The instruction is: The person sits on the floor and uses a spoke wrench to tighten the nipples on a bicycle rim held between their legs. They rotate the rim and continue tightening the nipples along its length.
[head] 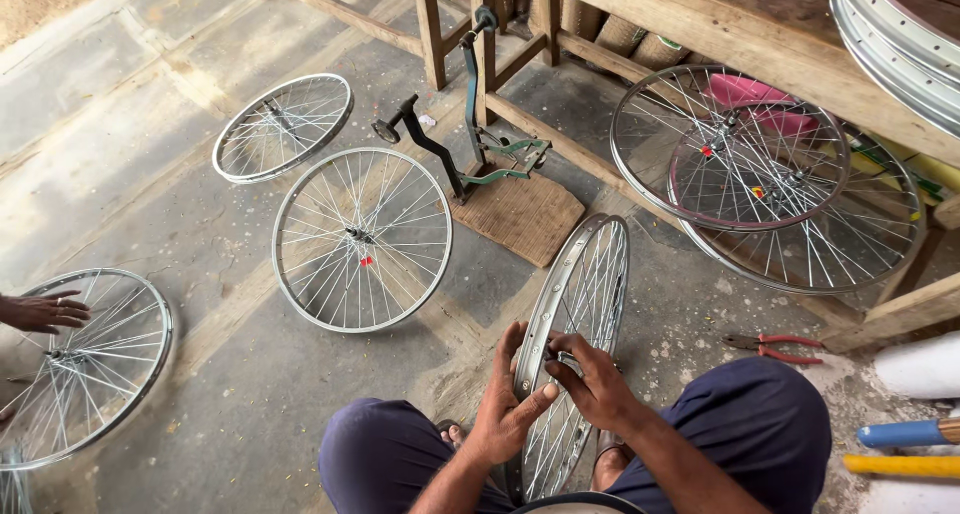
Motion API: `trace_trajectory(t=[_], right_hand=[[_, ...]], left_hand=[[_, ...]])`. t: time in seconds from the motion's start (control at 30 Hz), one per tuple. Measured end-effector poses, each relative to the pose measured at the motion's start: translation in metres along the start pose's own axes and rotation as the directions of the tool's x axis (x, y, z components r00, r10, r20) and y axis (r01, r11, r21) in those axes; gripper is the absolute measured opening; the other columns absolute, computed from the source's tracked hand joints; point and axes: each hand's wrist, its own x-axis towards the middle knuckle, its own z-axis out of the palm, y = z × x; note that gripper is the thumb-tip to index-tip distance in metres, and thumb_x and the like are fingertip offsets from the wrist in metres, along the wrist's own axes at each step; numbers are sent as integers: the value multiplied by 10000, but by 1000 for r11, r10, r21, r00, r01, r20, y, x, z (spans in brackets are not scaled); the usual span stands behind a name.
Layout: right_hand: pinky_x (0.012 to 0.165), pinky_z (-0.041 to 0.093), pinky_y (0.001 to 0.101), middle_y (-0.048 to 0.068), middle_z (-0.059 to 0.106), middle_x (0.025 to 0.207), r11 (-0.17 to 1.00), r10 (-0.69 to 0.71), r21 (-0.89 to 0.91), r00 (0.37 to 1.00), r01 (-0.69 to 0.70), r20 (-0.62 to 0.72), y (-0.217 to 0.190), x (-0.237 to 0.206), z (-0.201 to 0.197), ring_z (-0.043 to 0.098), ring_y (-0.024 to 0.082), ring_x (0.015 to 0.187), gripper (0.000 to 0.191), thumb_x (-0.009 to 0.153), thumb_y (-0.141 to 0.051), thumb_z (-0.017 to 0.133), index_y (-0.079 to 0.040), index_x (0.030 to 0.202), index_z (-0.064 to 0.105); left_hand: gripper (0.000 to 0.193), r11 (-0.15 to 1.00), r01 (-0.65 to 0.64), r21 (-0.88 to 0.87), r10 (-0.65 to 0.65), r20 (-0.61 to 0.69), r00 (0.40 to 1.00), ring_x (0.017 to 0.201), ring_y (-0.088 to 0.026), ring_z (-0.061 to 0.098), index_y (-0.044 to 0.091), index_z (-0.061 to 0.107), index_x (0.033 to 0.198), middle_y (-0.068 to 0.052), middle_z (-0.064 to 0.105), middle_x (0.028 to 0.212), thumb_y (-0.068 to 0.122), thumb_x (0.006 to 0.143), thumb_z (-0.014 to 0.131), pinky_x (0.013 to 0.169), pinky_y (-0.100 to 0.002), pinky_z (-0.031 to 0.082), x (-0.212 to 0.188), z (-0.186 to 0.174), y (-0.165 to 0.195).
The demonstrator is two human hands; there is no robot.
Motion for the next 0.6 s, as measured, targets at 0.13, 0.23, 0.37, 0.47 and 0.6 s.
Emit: trace_trajectory(t=[0.13,0.23,0.37,0.47,0.6], right_hand=[[905,617,337,151,670,1243,996,-68,49,997,69,-31,10,-5,5,706,235,1090,233,987,-58,635,-32,1210,570],[885,606,344,141,683,1143,998,-64,-19,997,64,-30,21,-2,3,711,224,1060,182,974,-116,647,-4,1117,641],[804,611,320,59,747,953,956,187,212,979,-200,82,35,8,0,728,179,899,260,1049,-180,541,-7,1121,721],[810,561,322,96,690,900,907,213,340,967,-250,140,36,13,-2,650,181,875,274,1104,-189,541,20,1140,715],[856,564,344,124,718,1019,944,125,289,982,-162,143,27,13,-3,687,181,959,313,994,-201,649,25,1211,655]], left_hand=[[1054,998,23,55,-24,9,1000,1581,-390,202,5,65,1629,-287,183,1681,550,937,643,1248,-525,236,-3,-1,-6],[1048,996,-7,92,6,2,1000,1587,-408,198,-2,70,1629,-300,193,1679,555,950,641,1260,-533,218,-3,-2,-8],[1061,997,10,80,-10,-2,1000,1579,-406,204,2,67,1627,-295,182,1678,559,934,647,1252,-535,232,-4,-2,-5],[1073,999,10,47,-10,-2,1000,1576,-401,202,8,64,1628,-290,166,1678,554,921,659,1246,-536,253,-5,-2,0],[1058,998,-36,45,36,-6,999,1597,-409,187,3,76,1642,-297,184,1691,514,936,675,1259,-542,217,-2,-5,3]])
